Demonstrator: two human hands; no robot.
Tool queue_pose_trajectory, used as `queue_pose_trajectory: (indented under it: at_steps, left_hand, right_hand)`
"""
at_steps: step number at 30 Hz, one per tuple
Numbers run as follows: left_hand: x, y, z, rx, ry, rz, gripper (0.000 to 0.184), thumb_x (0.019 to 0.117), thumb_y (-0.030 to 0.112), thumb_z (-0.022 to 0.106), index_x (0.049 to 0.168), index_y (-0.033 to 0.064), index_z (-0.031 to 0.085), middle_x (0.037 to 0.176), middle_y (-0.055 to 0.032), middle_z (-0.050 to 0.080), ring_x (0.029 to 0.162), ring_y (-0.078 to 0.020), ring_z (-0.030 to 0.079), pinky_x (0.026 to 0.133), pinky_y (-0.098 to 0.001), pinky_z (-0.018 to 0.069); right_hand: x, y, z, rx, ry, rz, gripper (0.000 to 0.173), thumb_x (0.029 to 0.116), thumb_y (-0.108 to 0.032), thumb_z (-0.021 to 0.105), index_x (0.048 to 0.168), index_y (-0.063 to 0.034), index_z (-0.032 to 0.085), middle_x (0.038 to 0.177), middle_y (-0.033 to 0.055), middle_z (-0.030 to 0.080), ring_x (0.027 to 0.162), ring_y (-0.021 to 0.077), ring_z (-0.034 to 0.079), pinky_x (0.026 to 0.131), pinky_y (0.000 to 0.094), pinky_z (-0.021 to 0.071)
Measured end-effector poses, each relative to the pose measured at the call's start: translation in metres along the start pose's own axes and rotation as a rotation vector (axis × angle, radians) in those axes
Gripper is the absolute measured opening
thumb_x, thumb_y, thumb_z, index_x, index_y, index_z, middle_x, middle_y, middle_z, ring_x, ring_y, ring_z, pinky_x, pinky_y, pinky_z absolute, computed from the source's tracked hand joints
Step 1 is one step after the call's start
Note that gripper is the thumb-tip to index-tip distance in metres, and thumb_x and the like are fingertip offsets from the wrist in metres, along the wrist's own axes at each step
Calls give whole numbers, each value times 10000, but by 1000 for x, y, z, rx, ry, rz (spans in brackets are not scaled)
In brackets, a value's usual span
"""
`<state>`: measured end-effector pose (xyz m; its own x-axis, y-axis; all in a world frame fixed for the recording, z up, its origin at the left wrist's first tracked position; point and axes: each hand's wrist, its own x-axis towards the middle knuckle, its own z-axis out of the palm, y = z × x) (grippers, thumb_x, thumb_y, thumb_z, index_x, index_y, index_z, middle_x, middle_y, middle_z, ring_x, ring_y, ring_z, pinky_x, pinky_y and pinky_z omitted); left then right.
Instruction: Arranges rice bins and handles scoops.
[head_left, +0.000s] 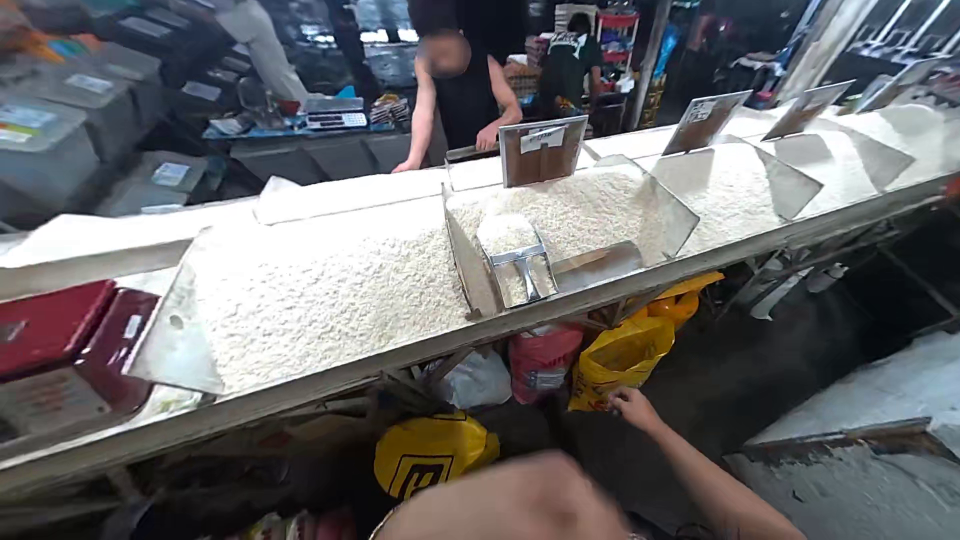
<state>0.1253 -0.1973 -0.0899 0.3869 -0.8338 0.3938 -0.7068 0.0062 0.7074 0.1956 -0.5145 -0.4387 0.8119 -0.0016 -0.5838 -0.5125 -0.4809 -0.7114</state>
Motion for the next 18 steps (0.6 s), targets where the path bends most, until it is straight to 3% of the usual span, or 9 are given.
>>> queue_pose_trajectory:
  at_steps: [1,2,4,6,8,12,16,18]
  left_hand:
    - [5,-21,6,308,90,-144,692,968,750,382,1309,217,664,1300,-52,676,1259,-204,599,1057,-454,470]
    - [14,-45,17,634,225,-317,663,983,703,420,1462,266,561,1500,-59,555,1425,-280,471,1142,-574,374]
    - [31,-102,25,1082,484,-588,780,913,614,635,1556,211,453,1647,-217,310,1519,-505,228,1124,-788,191]
    - [40,-150,17,1276,615,-728,878,881,618,677,1608,253,345,1707,-223,98,1549,-519,50,1125,-805,88]
    - [40,-182,9,1274,624,-790,935,855,603,716,1625,256,314,1717,-211,12,1563,-488,-11,1151,-788,67]
    - [49,-232,-10,1247,681,-808,918,862,581,711,1626,271,308,1716,-213,9,1553,-511,-20,1124,-814,66]
    - [64,-279,-42,1132,708,-854,882,890,559,676,1634,296,283,1714,-217,-55,1543,-530,-72,1139,-798,66]
    - [74,-303,-52,1031,706,-841,854,917,532,661,1638,276,282,1703,-226,-124,1541,-524,-107,1175,-741,127]
  right_hand:
    - [4,-8,-8,40,6,-11,300,1078,-182,523,1255,19,658,1156,181,712,991,262,711,931,450,570]
    - [10,-12,-13,87,15,-18,298,1080,-171,517,1257,25,652,1153,185,710,975,255,712,907,441,579]
    - [21,-23,-15,174,27,-23,283,1085,-159,515,1252,32,641,1122,174,707,924,223,704,849,402,585]
    - [32,-33,-13,220,34,-33,262,1083,-150,526,1232,27,647,1087,156,716,885,202,701,810,383,584]
    - [44,-45,-10,213,34,-62,240,1072,-150,547,1198,15,669,1054,142,726,866,202,706,790,386,590]
    - [83,-81,-20,81,24,-164,258,1065,-186,553,1203,-9,681,1085,146,729,927,228,720,855,429,595]
    - [129,-138,-47,-82,188,-312,278,1051,-211,551,1197,-27,700,1078,157,729,961,254,714,910,477,572]
    - [155,-166,-67,-204,285,-371,309,1045,-237,547,1230,-37,692,1132,167,728,1037,281,711,955,503,559]
